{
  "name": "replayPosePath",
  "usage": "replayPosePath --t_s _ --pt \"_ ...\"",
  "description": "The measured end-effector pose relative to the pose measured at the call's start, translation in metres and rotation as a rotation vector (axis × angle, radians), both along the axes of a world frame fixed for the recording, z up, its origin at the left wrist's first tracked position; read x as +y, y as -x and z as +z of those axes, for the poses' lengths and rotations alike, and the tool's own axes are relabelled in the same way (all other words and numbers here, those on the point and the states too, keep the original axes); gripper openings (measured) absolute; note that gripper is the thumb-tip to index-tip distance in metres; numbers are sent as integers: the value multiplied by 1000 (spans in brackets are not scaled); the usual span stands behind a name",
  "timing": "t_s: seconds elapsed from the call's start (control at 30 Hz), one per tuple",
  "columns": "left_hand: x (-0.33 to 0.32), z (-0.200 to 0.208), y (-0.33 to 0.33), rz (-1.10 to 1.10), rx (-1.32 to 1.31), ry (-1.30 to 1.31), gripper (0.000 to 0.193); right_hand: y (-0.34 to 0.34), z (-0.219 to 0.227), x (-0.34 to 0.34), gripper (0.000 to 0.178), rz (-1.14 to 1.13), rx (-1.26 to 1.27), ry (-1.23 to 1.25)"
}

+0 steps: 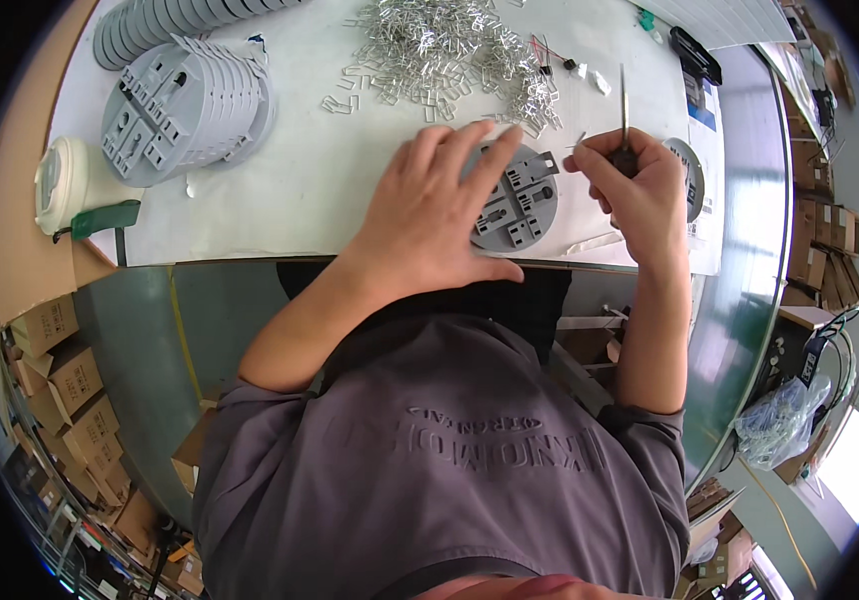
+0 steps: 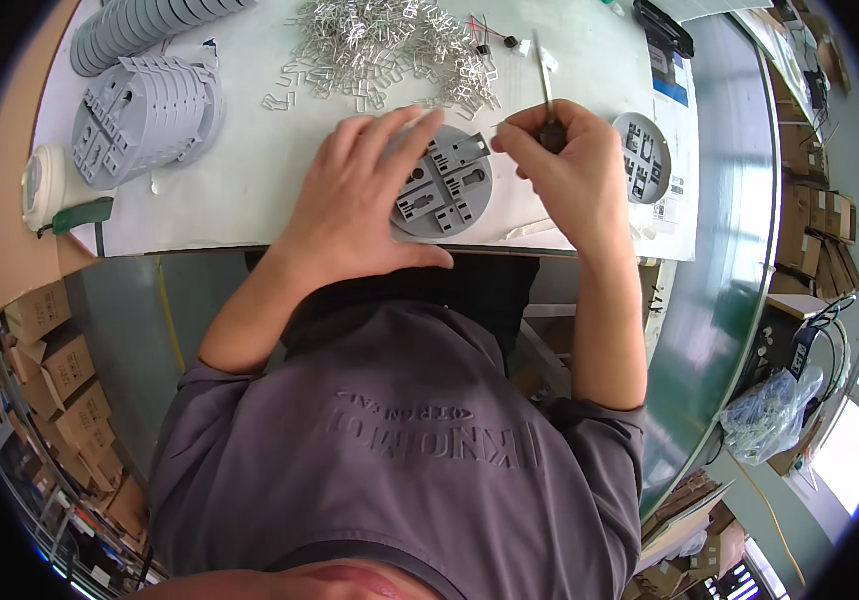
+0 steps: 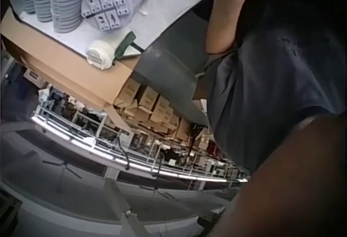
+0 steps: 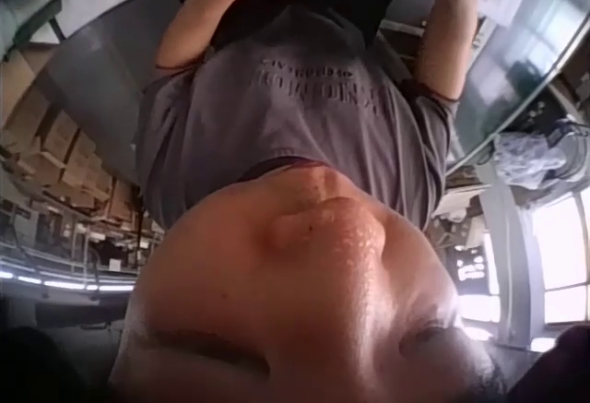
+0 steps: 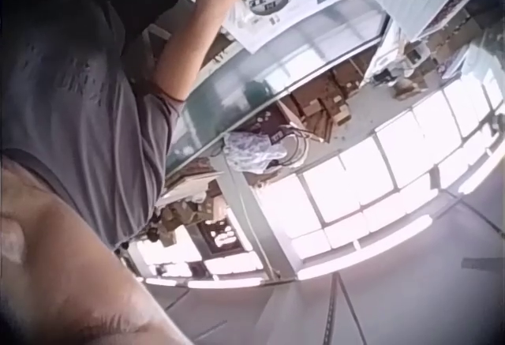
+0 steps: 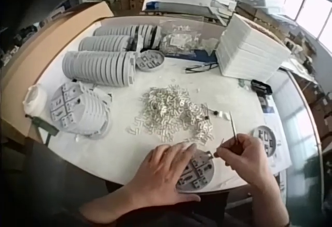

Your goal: Assembling small electronic components and wiring onto a plastic housing at a manufacturing workstation.

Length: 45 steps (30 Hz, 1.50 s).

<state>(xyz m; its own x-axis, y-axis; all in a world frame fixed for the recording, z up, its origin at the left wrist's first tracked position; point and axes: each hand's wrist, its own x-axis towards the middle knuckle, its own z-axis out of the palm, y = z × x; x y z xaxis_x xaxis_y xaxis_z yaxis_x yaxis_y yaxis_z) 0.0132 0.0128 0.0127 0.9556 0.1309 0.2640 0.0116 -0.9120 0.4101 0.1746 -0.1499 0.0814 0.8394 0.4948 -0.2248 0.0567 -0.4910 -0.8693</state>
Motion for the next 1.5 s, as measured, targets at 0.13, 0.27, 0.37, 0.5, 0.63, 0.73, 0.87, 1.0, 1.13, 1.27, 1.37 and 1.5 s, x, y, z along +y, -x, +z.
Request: replayPosePath --t_s 0.13,0.27,0.37,0.5,0.63,0.73,0.87,1.0,1.13,1.27,1.37,1.5 --pt "6 -1 6 3 19 52 108 6 -1 8 13 80 41 55" --pt "1 -3 6 68 -3 80 105 10 -13 15 15 153 -87 -24" --pt "5 -3 6 56 -86 132 98 7 -14 10 13 179 -22 -36" --pt "8 -2 3 20 -120 165 90 7 -15 10 13 219 -28 -48" --pt "13 -3 0 -18 -131 195 83 7 -14 16 15 238 -60 -23" --pt "16 -5 -2 -34 -142 246 80 9 -13 25 15 206 -72 87" --pt "15 -3 -1 -23 -99 280 88 11 -25 21 16 224 -113 89" --pt "15 -2 -3 -21 -103 256 85 15 -26 23 16 267 -214 141" --pt "17 -3 -2 -26 -111 224 83 17 -19 21 12 297 -323 198" --pt "19 -4 1 -39 -80 241 92 12 -8 9 11 279 -387 222" --pt "20 -3 -1 -63 -109 232 85 11 -30 -4 16 517 -663 122" --pt "25 1 -2 -110 -100 218 82 6 -52 -23 26 542 -752 4"
